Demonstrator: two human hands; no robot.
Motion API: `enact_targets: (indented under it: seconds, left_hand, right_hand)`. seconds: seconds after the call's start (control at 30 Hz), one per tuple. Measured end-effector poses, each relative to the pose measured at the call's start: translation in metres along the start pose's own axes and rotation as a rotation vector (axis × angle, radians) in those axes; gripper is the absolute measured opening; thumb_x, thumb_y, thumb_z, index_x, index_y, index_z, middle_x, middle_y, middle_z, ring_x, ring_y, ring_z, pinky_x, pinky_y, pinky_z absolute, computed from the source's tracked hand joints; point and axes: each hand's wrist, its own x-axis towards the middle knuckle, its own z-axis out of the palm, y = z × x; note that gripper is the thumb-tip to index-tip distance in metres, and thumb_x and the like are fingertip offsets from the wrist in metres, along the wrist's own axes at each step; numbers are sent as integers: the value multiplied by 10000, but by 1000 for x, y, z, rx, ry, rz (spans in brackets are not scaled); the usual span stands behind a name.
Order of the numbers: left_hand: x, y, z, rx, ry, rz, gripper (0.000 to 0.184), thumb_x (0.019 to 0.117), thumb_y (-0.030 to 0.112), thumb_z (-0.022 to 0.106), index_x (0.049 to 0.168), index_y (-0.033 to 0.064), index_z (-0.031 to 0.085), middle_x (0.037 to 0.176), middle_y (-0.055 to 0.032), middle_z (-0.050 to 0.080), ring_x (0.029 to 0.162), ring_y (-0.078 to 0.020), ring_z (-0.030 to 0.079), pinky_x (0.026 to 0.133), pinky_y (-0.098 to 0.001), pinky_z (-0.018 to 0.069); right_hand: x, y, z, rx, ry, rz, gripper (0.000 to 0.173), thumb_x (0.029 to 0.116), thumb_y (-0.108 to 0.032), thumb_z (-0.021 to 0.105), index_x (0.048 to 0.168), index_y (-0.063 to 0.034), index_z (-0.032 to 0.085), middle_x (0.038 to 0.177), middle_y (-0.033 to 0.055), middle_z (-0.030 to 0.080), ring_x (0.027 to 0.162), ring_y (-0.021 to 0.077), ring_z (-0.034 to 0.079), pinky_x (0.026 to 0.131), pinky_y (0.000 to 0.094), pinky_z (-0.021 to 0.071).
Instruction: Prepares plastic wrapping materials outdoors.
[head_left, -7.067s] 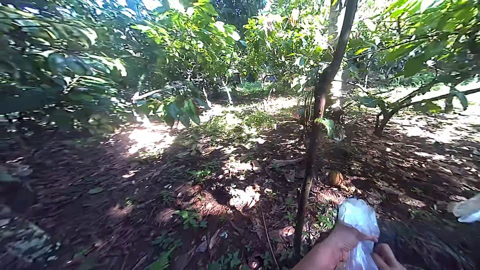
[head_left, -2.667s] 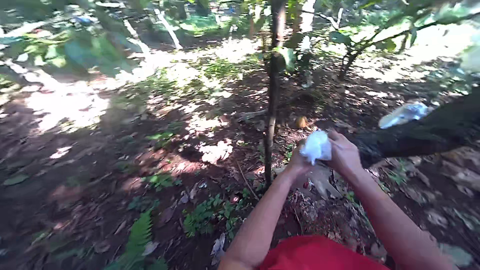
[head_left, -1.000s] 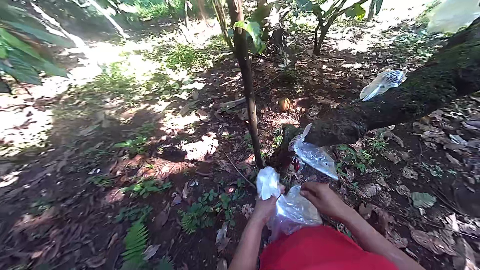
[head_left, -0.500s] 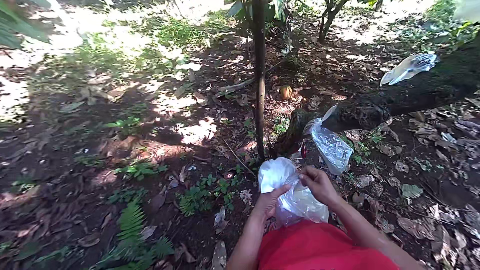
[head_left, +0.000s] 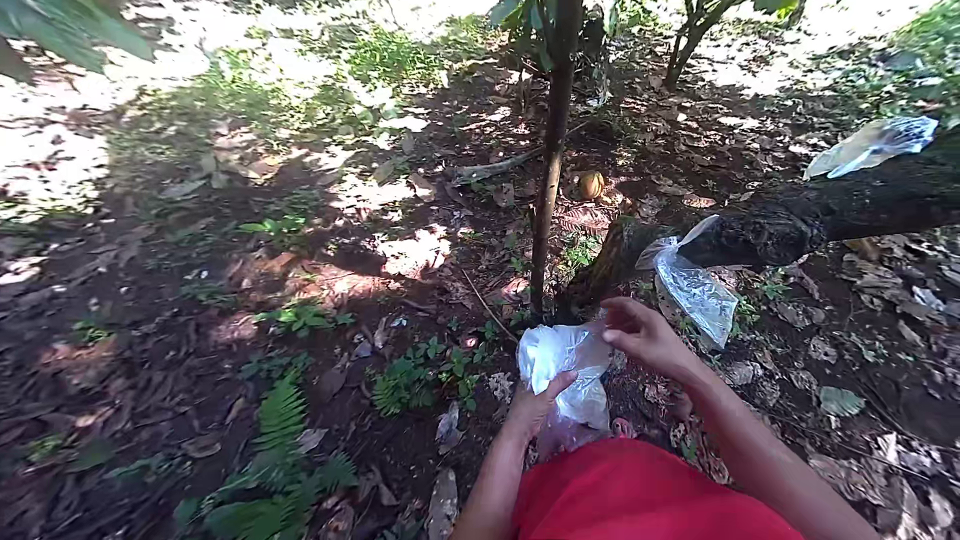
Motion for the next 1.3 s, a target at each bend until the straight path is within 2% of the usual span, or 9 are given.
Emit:
enact_targets:
  seconds: [0.17,0.47,0.57,0.7,0.87,0.97,1.03,1.13,1.3]
  left_hand:
    - [5,-3,8,-90,12,29,641,775,-65,805,1341,-60,504,1186,-137,680,1084,-145,671,966,-315,565]
    - [11,-18,9,-131,-8,8,506,825,-111,714,1290,-75,519,1103,-106,684,999,-118,673,908,-299,577]
    - [1,-13,13,-134,-85,28,249,972,-16,526,1221,-16,524,948,-1,685,854,-33,667,802,-247,579]
    - [4,-15,16,-118,-47,-13,346,939,-62,576,1277,-69,500,1018,-72,667,899,-74,664,833,-275,579]
    - [5,-18,14,-240,-76,-22,411,893,-67,615,1281,-27,487,1024,-48,673,922,-69,667,841,-267,582]
    - [5,-20,15,-238,-124,-16,440,869,-61,639,1283,-30,492,1039,-57,678,939,-82,668,857,-278,579]
    - [5,-19,17,-231,-148,-16,412,865,-69,645,1251,-15,513,1007,-41,691,918,-77,677,845,-279,585]
    - [7,-19,15,-322,-188,-17,312,892,-31,634,1197,7,576,978,-50,727,909,-116,707,853,-322,603]
    - [6,-7,12,-506,-213,-10,255,1039,59,395,1065,87,648,902,-42,760,850,-121,739,798,-312,623]
  right_hand:
    - [6,18,20,-184,63,-39,317,979,-319,641,844,-36,688,735,37,630,680,117,589,683,354,496]
    - [-39,14,49,94,-34,-249,172,960,-112,656,925,49,707,865,92,705,799,99,679,785,285,585]
    - [-52,-4,61,148,-252,-335,242,948,-195,716,917,45,718,830,95,708,763,106,669,748,290,564]
    - [-62,-23,31,373,-644,-233,214,976,-147,653,1034,49,717,823,50,725,675,55,666,650,250,585]
    - [-45,-10,-15,352,-61,-139,73,944,-153,673,977,-88,685,780,-80,672,666,15,629,628,221,554]
    - [-29,-2,-12,44,-92,-66,476,917,-236,726,1322,-12,617,1090,89,674,918,131,659,802,293,569]
    - [-23,2,2,-4,-152,-105,445,948,-255,707,1310,-7,636,1205,149,646,1014,170,653,860,316,565]
    - [-18,11,20,295,45,-128,192,1009,-112,573,965,25,700,930,41,706,858,85,679,824,298,586]
    - [-19,18,26,759,307,285,260,1095,-100,416,914,-23,586,709,28,655,616,124,661,649,305,604]
